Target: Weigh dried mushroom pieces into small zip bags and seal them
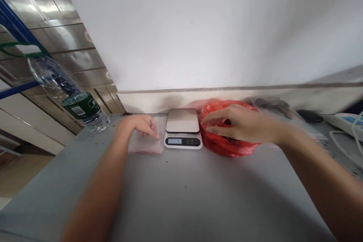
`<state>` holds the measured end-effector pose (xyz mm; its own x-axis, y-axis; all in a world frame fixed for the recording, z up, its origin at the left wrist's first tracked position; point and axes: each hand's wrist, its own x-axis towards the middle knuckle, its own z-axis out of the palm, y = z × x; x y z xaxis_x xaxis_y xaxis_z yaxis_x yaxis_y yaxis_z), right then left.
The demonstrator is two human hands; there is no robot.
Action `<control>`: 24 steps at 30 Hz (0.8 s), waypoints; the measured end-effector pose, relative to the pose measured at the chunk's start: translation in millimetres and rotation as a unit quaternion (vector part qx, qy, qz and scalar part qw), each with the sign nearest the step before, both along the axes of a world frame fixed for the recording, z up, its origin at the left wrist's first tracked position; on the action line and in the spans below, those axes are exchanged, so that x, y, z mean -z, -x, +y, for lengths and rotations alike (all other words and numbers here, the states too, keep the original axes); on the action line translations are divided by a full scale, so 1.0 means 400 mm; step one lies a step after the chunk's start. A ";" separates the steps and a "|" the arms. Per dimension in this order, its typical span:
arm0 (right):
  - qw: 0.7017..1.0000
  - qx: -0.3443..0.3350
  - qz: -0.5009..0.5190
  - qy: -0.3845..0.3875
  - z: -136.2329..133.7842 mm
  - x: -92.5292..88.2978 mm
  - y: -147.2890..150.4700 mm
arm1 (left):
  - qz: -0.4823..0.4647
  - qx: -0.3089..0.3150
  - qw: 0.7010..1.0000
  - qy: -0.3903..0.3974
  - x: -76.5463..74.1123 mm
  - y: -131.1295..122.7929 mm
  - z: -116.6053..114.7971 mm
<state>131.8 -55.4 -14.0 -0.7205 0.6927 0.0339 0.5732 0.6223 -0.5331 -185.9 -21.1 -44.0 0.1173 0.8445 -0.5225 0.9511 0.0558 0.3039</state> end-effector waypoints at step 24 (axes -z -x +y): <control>0.983 0.090 0.138 0.084 -0.037 -0.005 0.021 | -0.323 -0.088 0.892 -0.305 -0.083 -0.214 -0.069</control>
